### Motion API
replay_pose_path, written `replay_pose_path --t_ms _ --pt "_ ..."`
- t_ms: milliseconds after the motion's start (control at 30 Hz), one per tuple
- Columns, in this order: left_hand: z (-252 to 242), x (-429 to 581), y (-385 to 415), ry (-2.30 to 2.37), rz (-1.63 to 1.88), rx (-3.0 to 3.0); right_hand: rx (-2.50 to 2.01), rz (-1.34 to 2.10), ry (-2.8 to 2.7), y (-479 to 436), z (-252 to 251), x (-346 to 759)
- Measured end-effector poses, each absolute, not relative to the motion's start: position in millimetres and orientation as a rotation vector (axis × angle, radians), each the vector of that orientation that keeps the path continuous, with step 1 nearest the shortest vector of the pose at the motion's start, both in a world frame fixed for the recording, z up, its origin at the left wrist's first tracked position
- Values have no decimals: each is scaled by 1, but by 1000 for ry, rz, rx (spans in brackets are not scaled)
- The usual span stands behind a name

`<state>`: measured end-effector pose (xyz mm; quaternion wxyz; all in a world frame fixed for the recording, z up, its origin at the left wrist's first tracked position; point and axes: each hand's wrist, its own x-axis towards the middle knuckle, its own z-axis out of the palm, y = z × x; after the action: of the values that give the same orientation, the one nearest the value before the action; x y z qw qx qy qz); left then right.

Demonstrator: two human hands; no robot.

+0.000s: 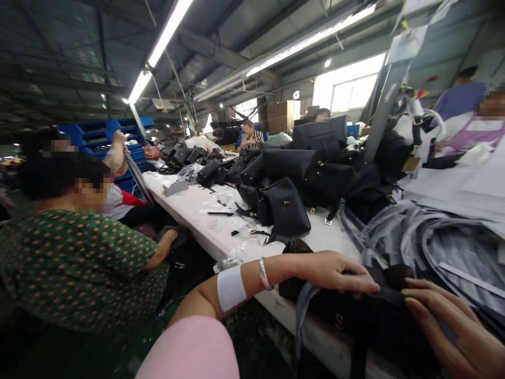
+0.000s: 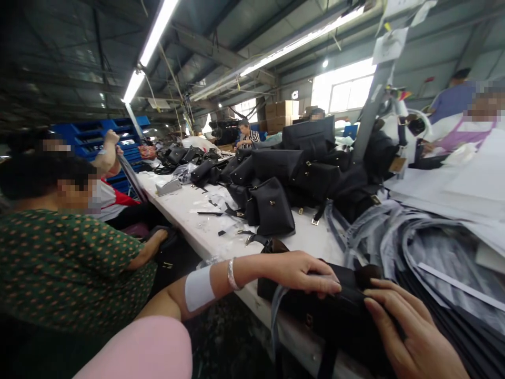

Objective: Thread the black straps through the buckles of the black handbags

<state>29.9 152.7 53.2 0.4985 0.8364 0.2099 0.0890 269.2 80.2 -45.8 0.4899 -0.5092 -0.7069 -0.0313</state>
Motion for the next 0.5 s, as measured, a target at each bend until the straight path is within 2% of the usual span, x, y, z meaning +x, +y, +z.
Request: replay_pose_path --t_ms 200,367,500 --pt "58 46 155 466 120 2091 -1257 -7 -1840 74 -32 262" --pt "56 42 147 580 227 2057 -1426 -37 -1741 55 -16 254" --pt "49 36 155 668 208 1946 -1504 201 -1691 58 -18 257"
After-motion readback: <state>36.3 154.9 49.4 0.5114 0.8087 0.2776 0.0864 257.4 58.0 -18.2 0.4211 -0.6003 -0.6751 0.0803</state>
